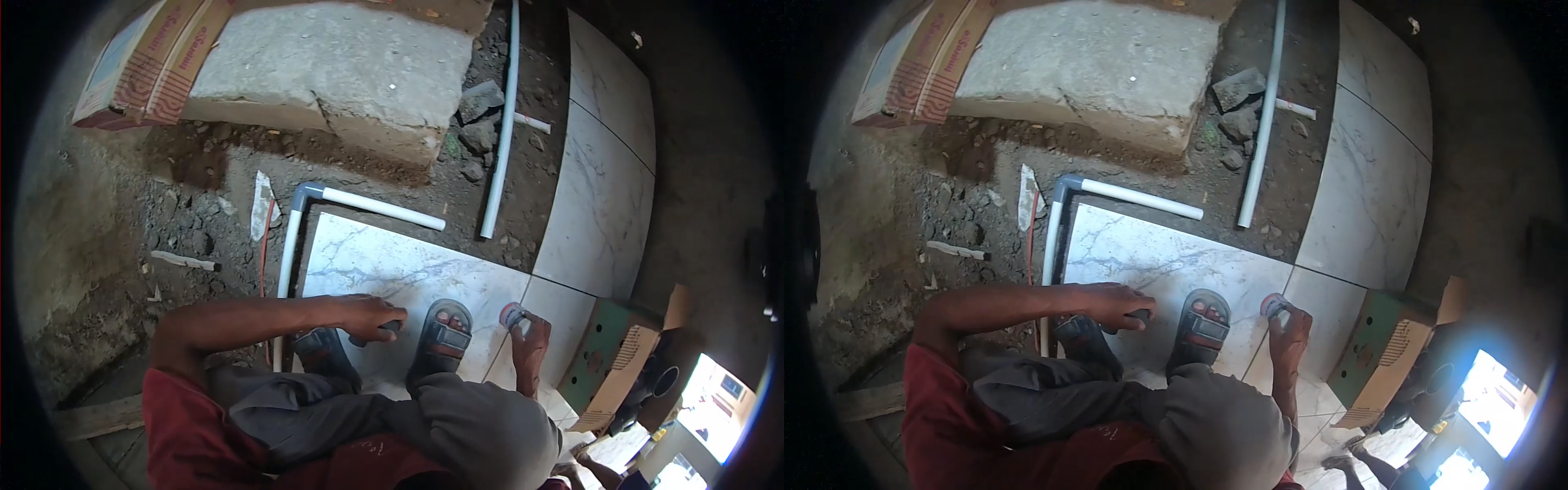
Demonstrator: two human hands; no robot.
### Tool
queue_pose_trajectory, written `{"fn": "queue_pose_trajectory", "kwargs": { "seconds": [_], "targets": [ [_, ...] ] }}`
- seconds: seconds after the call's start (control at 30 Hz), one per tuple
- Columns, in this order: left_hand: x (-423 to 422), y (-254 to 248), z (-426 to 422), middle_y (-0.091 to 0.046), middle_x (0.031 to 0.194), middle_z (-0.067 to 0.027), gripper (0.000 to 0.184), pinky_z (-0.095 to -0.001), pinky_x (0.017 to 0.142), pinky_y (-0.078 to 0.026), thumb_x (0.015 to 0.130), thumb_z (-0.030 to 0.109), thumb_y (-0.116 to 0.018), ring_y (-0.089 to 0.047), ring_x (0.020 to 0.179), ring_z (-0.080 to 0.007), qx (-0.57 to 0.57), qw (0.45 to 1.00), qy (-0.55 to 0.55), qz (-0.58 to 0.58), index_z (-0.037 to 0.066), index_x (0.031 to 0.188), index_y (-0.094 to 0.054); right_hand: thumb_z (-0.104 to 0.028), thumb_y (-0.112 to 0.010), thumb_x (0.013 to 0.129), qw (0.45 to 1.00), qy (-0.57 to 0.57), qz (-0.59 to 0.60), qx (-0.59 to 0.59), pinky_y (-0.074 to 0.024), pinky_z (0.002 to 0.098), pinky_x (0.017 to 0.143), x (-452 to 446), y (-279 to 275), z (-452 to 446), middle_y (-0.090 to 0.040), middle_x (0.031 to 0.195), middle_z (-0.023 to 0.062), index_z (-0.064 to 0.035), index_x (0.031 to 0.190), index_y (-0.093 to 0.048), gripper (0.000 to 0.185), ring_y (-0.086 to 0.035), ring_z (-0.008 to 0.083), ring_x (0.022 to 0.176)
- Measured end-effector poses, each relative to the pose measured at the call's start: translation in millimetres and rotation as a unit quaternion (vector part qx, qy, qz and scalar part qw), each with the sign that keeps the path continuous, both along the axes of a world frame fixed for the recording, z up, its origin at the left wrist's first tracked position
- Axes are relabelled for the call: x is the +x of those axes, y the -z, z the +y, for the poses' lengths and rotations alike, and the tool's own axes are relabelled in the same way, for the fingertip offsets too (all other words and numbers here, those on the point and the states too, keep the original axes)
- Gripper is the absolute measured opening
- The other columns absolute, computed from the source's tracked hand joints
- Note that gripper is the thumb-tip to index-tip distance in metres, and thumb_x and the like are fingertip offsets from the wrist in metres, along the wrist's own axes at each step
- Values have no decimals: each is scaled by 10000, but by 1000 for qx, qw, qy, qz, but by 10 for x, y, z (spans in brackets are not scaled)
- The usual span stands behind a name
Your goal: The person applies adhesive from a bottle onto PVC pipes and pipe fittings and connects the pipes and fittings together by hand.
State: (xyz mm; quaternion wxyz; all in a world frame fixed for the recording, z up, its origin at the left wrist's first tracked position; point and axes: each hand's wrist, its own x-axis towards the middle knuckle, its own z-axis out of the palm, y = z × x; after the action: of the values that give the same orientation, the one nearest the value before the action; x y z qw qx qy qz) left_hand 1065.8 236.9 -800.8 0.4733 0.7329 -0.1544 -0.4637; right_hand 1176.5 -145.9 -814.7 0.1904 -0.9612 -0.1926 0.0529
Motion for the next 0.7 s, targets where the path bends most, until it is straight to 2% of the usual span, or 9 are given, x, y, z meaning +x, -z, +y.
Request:
{"fn": "queue_pose_trajectory", "kwargs": {
  "seconds": [0.17,0.23,0.27,0.33,0.37,0.43,0.47,0.53,0.7],
  "targets": [
    [-42,227,80,-622,1081,-187,453,-465,858,-453,921,436,-569,-615,1012,-376,-36,997,-47,49,88,1200,-496,-142,-687,812,986,157,44,29,-472,383,730,4,-155,-109,-591,965,156,4,1133,-553,377,-573,281,829],
    [34,225,122,-625,1110,-168,451,-433,875,-461,920,407,-592,-622,1022,-341,-17,995,-75,60,72,1204,-493,-196,-668,856,918,302,170,195,-466,315,663,-10,-83,-309,-599,991,116,-8,1169,-539,387,-571,213,783],
    [42,243,127,-625,1110,-168,451,-433,875,-461,920,407,-592,-622,1022,-341,-32,996,-57,59,72,1204,-493,-196,-668,856,916,319,160,185,-466,315,663,-44,-72,-405,-599,991,116,-8,1169,-539,387,-571,213,783],
    [68,344,151,-615,1122,-161,425,-407,884,-466,902,316,-643,-623,1019,-311,-66,964,-204,155,45,1193,-492,-191,-631,886,788,393,263,394,-466,281,616,-22,-57,-444,-610,1007,102,-30,1185,-539,352,-582,186,762],
    [69,415,151,-615,1122,-161,425,-407,884,-466,902,316,-643,-623,1019,-311,-74,966,-194,154,45,1193,-492,-191,-631,886,789,401,253,391,-466,281,616,-19,-60,-491,-610,1007,102,-30,1185,-539,352,-582,186,762],
    [74,474,162,-607,1131,-141,423,-379,913,-463,871,225,-681,-620,1009,-255,1,963,-254,88,24,1189,-488,-190,-591,900,653,430,336,525,-481,302,652,-39,-19,-523,-619,998,96,-47,1200,-547,335,-597,193,784],
    [88,487,164,-607,1131,-141,423,-379,913,-463,871,225,-681,-620,1009,-255,-1,965,-248,86,24,1189,-488,-190,-591,900,652,434,330,527,-481,302,652,-53,13,-527,-619,998,96,-47,1200,-547,335,-597,193,784],
    [195,376,151,-601,1159,-114,403,-365,945,-451,861,194,-679,-606,1028,-211,63,976,-169,118,39,1184,-493,-214,-574,915,566,439,360,598,-495,321,691,-70,55,-581,-609,1029,84,-61,1203,-557,327,-588,190,754],
    [38,729,6,-597,1170,-72,445,-363,987,-420,868,230,-675,-560,1114,-220,-95,964,-207,139,91,1260,-518,-252,-563,917,505,402,408,645,-483,321,694,-91,139,-696,-630,1031,86,-76,1199,-562,333,-573,181,738]
  ]
}}
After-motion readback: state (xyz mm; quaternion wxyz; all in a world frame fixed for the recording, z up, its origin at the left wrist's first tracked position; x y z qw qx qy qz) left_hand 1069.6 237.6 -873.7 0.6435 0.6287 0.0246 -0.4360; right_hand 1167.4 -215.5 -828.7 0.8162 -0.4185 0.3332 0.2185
